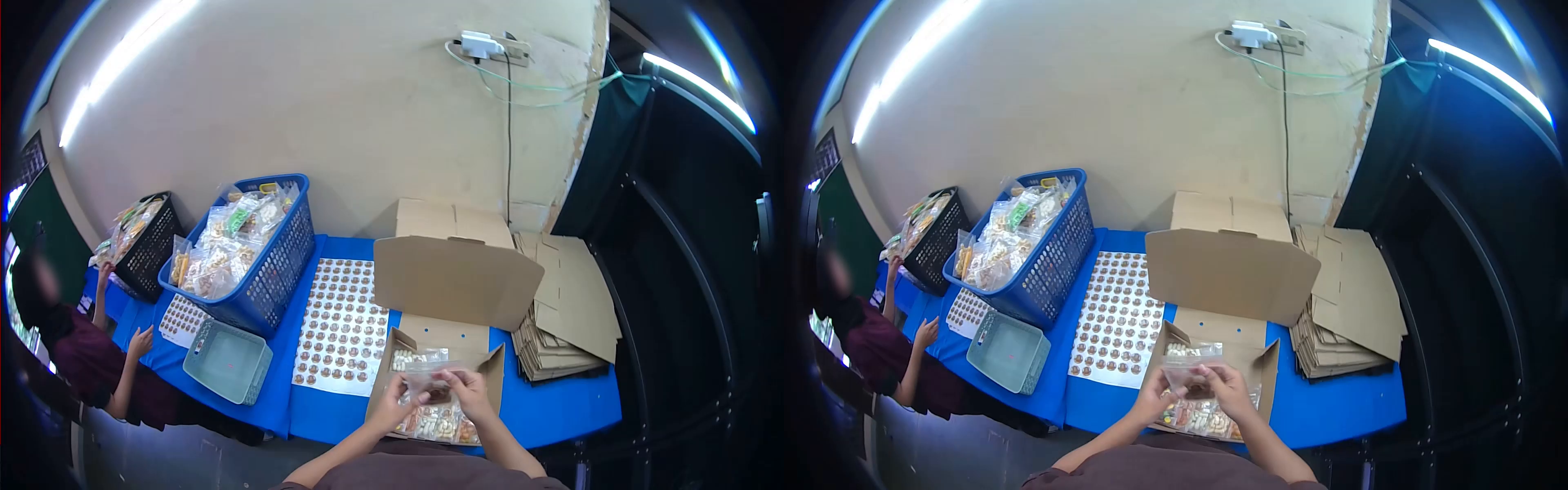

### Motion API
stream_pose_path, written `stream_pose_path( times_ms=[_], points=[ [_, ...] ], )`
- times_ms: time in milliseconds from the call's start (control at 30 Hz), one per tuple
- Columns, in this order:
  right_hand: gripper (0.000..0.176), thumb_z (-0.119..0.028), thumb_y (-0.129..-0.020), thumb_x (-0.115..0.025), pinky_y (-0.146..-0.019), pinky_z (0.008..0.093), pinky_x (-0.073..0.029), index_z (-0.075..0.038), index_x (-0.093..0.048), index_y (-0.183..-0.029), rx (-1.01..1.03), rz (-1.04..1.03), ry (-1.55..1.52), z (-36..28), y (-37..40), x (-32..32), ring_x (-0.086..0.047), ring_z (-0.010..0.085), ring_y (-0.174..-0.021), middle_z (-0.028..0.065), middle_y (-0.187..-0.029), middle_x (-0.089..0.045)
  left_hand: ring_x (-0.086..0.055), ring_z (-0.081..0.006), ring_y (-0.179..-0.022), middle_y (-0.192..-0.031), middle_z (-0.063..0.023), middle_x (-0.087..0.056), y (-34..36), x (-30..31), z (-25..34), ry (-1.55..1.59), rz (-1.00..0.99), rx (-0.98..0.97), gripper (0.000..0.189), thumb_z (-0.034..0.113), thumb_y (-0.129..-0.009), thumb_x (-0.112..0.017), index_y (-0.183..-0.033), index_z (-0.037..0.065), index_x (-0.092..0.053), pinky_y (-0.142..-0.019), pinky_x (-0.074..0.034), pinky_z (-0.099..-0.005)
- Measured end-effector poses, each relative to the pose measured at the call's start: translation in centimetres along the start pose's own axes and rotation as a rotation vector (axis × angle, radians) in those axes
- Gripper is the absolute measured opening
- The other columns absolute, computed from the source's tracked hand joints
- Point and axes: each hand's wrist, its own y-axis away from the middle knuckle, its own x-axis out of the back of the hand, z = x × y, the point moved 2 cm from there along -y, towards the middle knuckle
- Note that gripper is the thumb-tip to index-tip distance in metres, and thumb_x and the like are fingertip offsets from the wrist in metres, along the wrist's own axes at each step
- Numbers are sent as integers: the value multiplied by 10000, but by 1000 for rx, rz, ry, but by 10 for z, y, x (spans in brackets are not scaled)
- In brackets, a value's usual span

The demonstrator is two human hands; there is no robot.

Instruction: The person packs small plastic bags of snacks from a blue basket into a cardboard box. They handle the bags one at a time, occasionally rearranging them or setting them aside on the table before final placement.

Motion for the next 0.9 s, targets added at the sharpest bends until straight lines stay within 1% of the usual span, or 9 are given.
stream_pose_path(
  times_ms=[33,133,300,367,500,600,700,733,900],
  points=[
    [266,-189,-966,-519,-898,326,-449,34,-629,-1060,-117,-89,-110,-5,2,-10,-604,179,-949,107,-1015,-655,-531,-174,-1078,-1098,-103,-579,-3,-2,15,116,87,-55,325,200,-853,-695,-1092,36,-547,-911,-422,-298],
    [292,-223,-976,-497,-898,328,-441,16,-625,-1085,30,-167,260,-5,6,-18,-588,188,-982,109,-1026,-640,-568,-121,-932,-985,-57,-628,-8,20,8,26,118,-27,157,158,-857,-685,-906,18,-631,-806,-440,-250],
    [336,-261,-993,-450,-889,332,-437,8,-613,-1113,85,-177,347,0,6,-7,-578,194,-994,122,-1010,-630,-579,-132,-956,-1034,-79,-645,-15,19,41,-57,28,37,162,159,-893,-634,-954,13,-672,-843,-442,-268],
    [335,-262,-995,-444,-868,307,-443,-7,-642,-1084,154,-127,384,-10,10,-6,-586,175,-972,104,-1035,-642,-576,-146,-1002,-1058,-98,-641,-14,13,48,-363,238,-348,166,140,-901,-618,-982,2,-664,-877,-437,-280],
    [360,-271,-990,-456,-892,326,-437,8,-599,-1168,73,35,61,-16,10,6,-573,202,-1030,147,-1096,-617,-569,-190,-1071,-1139,-130,-630,-11,20,51,-108,450,-328,178,100,-915,-570,-1040,-4,-642,-953,-410,-321],
    [392,-290,-996,-419,-900,334,-426,0,-583,-1204,334,69,449,-26,12,0,-551,235,-1048,149,-1108,-596,-469,-248,-1216,-1308,-176,-505,-11,6,61,-321,152,-299,414,107,-865,-635,-1246,-1,-515,-1036,-345,-348],
    [391,-287,-992,-419,-897,334,-417,0,-585,-1199,434,-14,433,-23,17,-22,-541,237,-1022,126,-1071,-579,-409,-247,-1279,-1365,-180,-416,-3,-22,53,-561,-73,-315,710,157,-835,-689,-1408,-12,-304,-1050,-331,-379],
    [332,-236,-962,-488,-889,333,-411,-17,-599,-1186,424,-18,340,-17,17,-23,-530,233,-999,118,-1050,-547,-429,-226,-1257,-1369,-172,-412,-2,-30,39,-18,-155,-176,694,186,-858,-666,-1399,-31,-290,-1035,-354,-368],
    [341,-161,-813,-683,-938,362,-399,-55,-610,-1129,409,189,562,-26,16,-25,-516,240,-1046,126,-1072,-532,-507,-212,-1177,-1261,-137,-540,1,-23,50,-2,-97,-141,509,185,-866,-650,-1293,-38,-487,-1007,-386,-327]
  ],
)
